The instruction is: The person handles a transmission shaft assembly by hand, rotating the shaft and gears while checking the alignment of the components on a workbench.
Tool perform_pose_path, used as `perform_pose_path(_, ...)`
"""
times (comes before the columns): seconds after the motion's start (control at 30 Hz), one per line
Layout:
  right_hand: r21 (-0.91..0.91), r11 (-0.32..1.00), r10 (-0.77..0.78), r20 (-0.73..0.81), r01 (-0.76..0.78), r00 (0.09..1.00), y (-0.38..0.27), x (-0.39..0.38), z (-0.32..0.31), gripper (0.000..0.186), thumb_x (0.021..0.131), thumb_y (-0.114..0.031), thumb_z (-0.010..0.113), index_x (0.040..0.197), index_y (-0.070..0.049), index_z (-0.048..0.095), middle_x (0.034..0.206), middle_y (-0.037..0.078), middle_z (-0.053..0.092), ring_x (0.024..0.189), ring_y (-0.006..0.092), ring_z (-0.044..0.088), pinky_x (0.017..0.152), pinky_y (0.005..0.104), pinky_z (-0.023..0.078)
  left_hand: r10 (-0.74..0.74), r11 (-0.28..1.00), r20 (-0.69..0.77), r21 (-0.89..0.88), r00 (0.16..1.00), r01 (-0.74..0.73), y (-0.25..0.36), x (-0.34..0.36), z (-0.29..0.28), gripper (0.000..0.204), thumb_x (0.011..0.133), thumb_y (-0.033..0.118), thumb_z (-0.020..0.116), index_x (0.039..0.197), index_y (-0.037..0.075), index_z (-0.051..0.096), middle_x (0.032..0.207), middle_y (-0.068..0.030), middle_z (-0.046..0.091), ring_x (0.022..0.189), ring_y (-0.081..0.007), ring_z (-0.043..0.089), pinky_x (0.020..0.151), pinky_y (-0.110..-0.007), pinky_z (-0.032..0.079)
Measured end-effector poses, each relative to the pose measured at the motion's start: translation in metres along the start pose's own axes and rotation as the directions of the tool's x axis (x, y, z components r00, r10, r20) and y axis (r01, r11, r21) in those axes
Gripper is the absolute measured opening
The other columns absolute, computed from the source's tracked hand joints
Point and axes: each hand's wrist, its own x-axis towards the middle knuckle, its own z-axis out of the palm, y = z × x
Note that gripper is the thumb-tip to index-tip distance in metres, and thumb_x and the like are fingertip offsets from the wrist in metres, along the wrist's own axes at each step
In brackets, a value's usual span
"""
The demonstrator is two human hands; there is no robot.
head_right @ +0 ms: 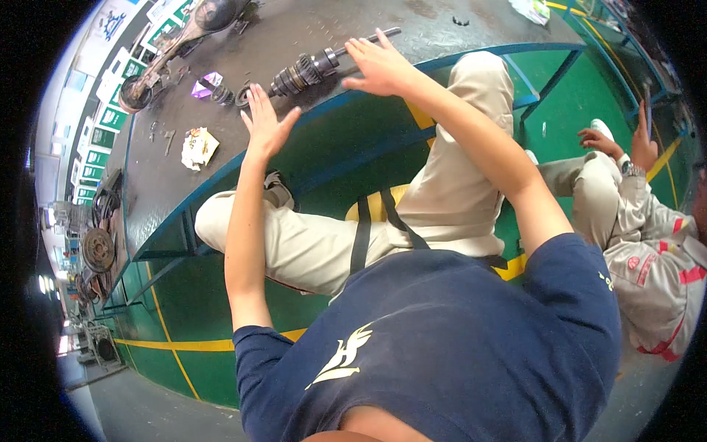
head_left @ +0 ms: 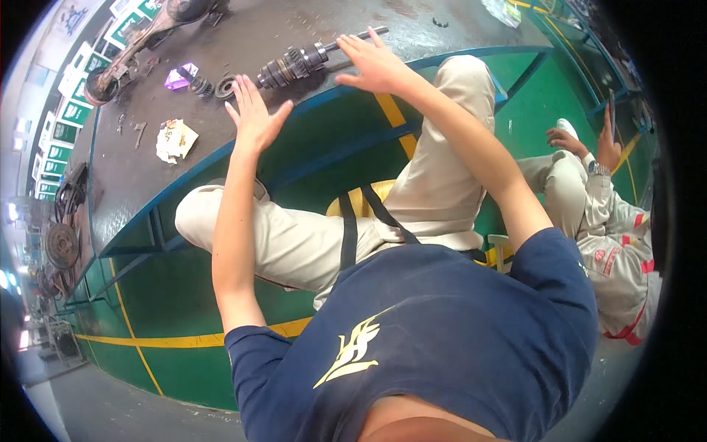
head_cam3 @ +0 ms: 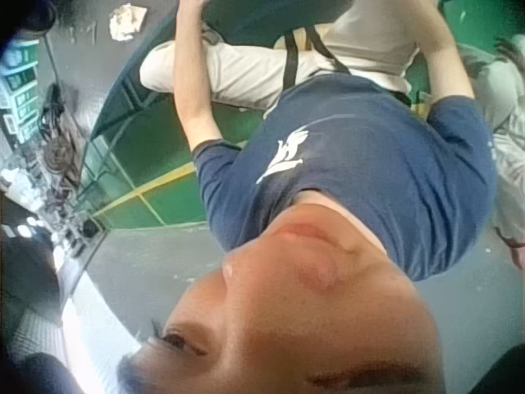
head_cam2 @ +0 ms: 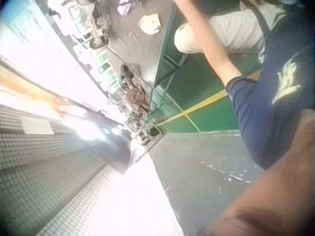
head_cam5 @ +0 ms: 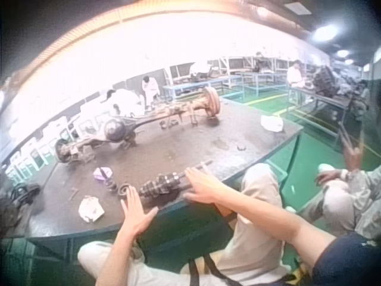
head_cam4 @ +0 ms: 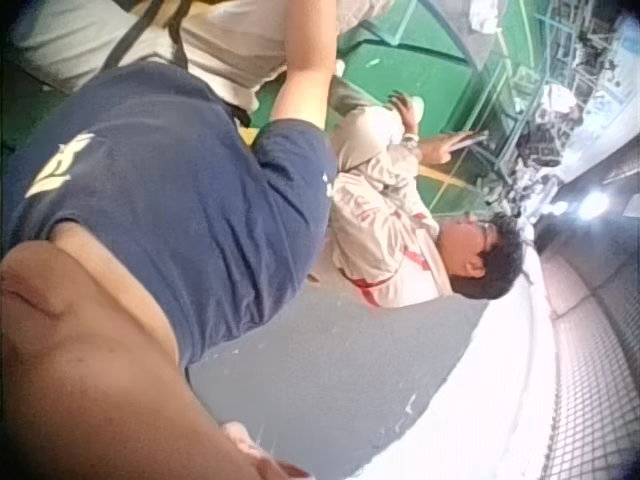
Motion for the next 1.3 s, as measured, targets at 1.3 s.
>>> perform_pose_path(1.3, 0.029, 0.999, 0.027, 0.194, -0.034, 0.981, 0.006, 0.072, 0.014, 0.091, 0.085, -0.050, 0.064, 0.149, 0.000, 0.022, 0.150, 0.020, 0.033, 0.143, 0.0324, 0.025, 0.116, 0.0570, 0.013, -0.004, 0.999, 0.278, 0.045, 0.960, -0.009, -0.051, 0.102, -0.008, 0.087, 0.070, 0.017, 0.054, 0.150, 0.001, 0.023, 0.158, -0.0154, 0.020, 0.148, -0.0318, 0.010, 0.119, -0.048, 0.009)
